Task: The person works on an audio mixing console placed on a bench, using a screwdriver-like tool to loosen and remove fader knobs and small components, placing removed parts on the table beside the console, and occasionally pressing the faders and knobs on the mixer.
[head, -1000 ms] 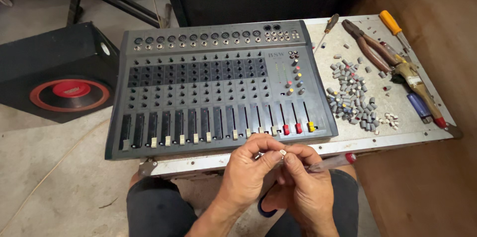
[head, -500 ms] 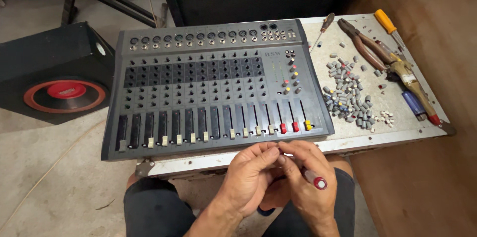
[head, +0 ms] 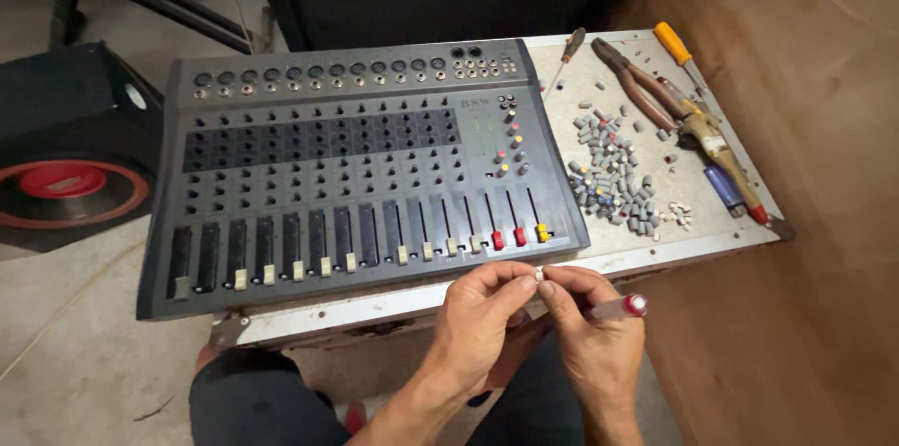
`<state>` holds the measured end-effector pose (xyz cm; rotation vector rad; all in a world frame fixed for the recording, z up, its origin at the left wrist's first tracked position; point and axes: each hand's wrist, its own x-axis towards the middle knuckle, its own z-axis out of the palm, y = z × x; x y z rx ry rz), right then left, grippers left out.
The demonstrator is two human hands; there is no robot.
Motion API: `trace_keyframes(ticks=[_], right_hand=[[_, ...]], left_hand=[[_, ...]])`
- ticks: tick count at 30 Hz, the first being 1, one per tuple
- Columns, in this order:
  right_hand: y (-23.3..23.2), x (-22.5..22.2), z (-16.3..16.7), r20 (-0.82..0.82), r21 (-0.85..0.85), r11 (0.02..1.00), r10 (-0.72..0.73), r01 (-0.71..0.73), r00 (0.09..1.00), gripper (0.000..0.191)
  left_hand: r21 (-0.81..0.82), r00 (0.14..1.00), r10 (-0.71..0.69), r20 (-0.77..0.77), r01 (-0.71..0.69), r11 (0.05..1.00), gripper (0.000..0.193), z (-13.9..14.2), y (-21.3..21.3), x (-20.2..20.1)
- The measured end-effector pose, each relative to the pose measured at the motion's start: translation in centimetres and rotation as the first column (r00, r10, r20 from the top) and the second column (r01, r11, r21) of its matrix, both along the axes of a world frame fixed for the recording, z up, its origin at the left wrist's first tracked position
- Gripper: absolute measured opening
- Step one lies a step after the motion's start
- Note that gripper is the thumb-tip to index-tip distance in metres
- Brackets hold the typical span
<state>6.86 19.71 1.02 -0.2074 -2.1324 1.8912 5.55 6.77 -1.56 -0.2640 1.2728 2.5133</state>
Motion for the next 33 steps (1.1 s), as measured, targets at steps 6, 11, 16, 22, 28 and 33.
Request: trace_keyframes(ticks=[6, 11, 16, 22, 28, 33], right_hand=[[3.0, -2.9, -0.2, 0.002, 0.468, 0.875, -0.143, 0.126, 0.99, 0.013], [4.8, -7.0, -0.6, -0.048, 0.555, 0.831, 0.082, -0.041, 0.995, 0.011], [5.8, -9.0, -0.7, 0.064, 0.612, 0.76, 0.227, -0.218, 0.972, 0.013], [6.2, -10.2, 0.8, 0.157, 0.662, 0.667, 0.324, -0.343, 0.933, 0.012], [5.5, -10.5, 1.9, 0.278, 0.667, 0.62, 0.307, -0.413, 0.91, 0.013], [5.3, -10.7, 2.3, 0.34, 0.697, 0.557, 0.296, -0.451, 0.893, 0.013]], left_hand=[[-0.628, 0.863, -0.029, -0.505, -0.344, 0.698, 0.011, 1.5, -0.2, -0.7], [-0.633, 0.879, -0.032, -0.475, -0.316, 0.706, 0.01, 2.2, -0.4, -1.3], [-0.623, 0.951, -0.016, -0.309, -0.19, 0.759, 0.011, 1.6, -0.5, -1.2], [-0.635, 0.959, -0.013, -0.282, -0.176, 0.752, 0.011, 0.9, -0.7, -1.2], [-0.681, 0.946, -0.033, -0.321, -0.206, 0.702, 0.012, 1.2, -1.1, -1.2], [-0.597, 0.973, -0.018, -0.229, -0.126, 0.792, 0.011, 1.6, -1.1, -1.1]])
